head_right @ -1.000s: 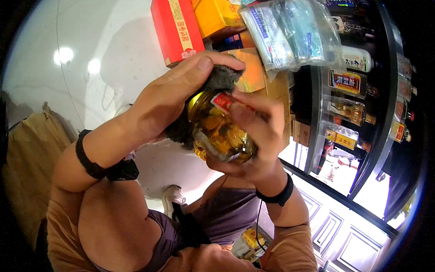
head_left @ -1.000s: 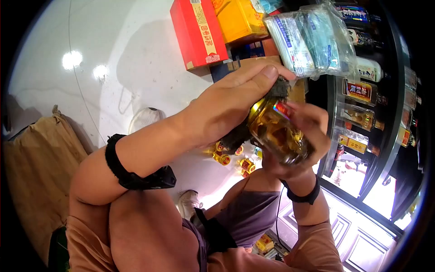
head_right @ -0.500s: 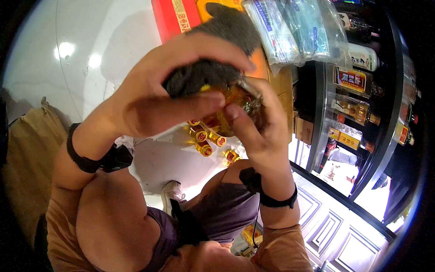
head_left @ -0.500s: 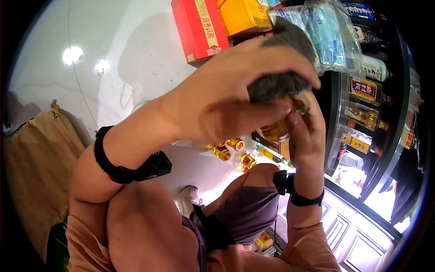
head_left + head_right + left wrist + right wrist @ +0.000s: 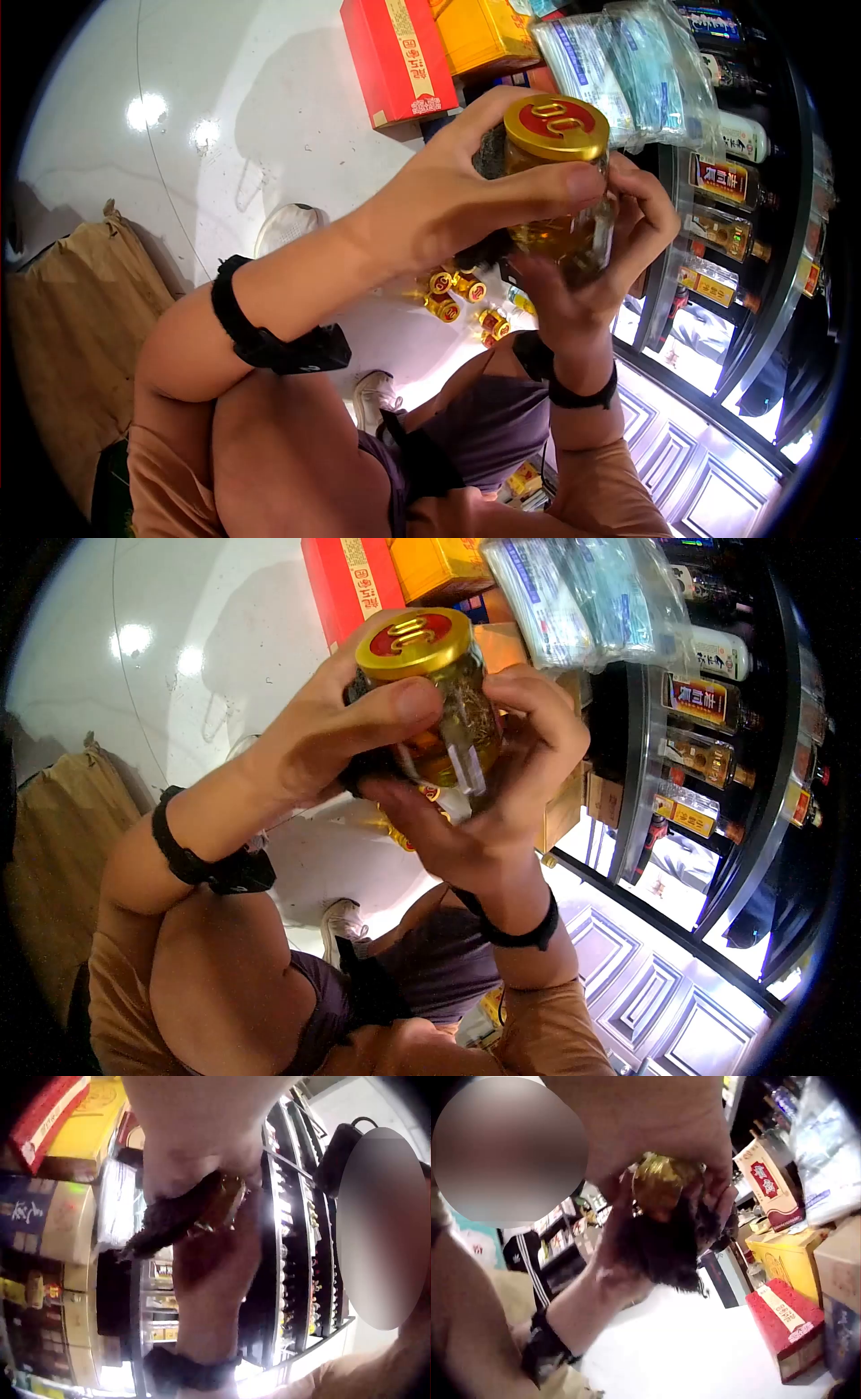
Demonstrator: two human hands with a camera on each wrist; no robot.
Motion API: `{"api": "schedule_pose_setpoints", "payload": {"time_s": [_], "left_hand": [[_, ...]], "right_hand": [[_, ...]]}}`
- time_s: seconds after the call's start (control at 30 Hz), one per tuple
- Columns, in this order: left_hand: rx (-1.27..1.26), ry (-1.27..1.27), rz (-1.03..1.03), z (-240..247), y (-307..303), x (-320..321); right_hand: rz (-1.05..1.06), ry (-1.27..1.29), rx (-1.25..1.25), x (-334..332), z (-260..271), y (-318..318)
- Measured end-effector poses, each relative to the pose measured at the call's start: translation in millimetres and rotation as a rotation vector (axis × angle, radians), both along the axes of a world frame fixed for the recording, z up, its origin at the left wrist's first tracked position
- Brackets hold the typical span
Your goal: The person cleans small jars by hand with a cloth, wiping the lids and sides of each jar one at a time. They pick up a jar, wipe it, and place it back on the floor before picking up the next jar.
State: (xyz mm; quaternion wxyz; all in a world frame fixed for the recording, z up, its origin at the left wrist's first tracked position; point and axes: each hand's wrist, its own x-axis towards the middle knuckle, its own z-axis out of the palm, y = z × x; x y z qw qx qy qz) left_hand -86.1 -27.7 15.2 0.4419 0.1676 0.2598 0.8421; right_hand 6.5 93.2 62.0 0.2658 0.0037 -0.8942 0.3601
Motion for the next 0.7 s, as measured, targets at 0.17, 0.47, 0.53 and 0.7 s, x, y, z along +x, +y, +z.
{"api": "schedule_pose_setpoints", "payload": {"time_s": [0.17,0.47,0.53,0.7], "left_hand": [[-0.005,0.533,0.03,-12.3,8.7,-11.9],[0.016,0.204,0.138,-25.1,21.9,7.8],[0.086,0.042,0.066,-15.4,18.1,6.8],[0.046,0.126,0.036,-13.2,11.1,-6.0]], "right_hand": [[0.098,-0.212,-0.623,1.5,8.1,6.4],[-0.121,-0.112,0.256,-14.4,-4.7,15.1],[-0.116,-0.102,0.319,-13.0,-3.3,16.7],[-0.011,-0.062,0.314,-12.4,-0.7,14.7]]}}
